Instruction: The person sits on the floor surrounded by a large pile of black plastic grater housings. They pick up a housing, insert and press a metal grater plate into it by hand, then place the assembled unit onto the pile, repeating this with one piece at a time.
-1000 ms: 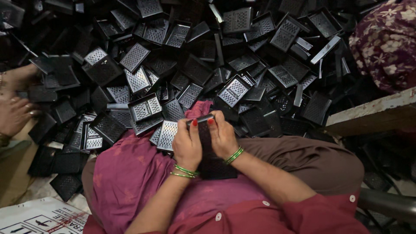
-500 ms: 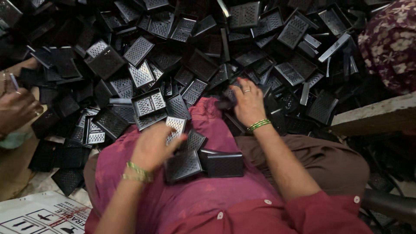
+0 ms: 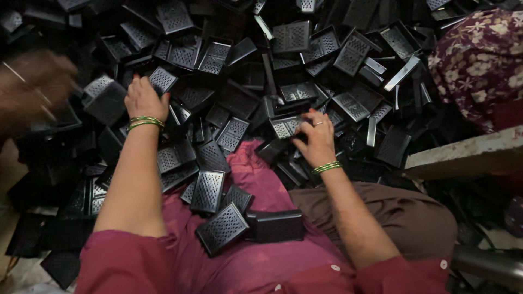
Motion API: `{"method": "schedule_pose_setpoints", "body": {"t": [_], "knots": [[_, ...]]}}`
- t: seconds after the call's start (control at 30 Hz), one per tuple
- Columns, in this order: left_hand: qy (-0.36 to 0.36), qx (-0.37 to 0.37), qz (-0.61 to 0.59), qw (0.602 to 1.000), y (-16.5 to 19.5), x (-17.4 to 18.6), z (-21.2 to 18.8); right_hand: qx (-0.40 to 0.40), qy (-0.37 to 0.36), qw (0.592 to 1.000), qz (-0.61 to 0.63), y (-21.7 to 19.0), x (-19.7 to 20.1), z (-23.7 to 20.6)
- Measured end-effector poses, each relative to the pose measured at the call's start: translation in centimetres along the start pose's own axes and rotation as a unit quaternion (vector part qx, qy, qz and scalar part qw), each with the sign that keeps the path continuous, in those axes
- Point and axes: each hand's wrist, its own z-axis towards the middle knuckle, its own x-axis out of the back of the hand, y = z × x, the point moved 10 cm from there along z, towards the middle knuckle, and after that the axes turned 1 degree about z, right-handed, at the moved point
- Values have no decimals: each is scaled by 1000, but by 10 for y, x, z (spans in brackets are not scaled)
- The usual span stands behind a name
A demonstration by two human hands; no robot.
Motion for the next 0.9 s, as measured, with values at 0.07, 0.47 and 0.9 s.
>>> {"method": "schedule_pose_setpoints", "body": {"t": [0.07, 0.47, 0.9], "knots": [[-21, 20, -4, 1000, -10, -14, 5, -41, 6, 991, 131, 6, 0, 5], [-112, 148, -175, 967, 13, 22, -33, -305, -91, 507, 801, 1, -67, -11], [-313, 239, -753, 527, 205, 26, -222, -171, -93, 734, 651, -89, -55, -27]]}}
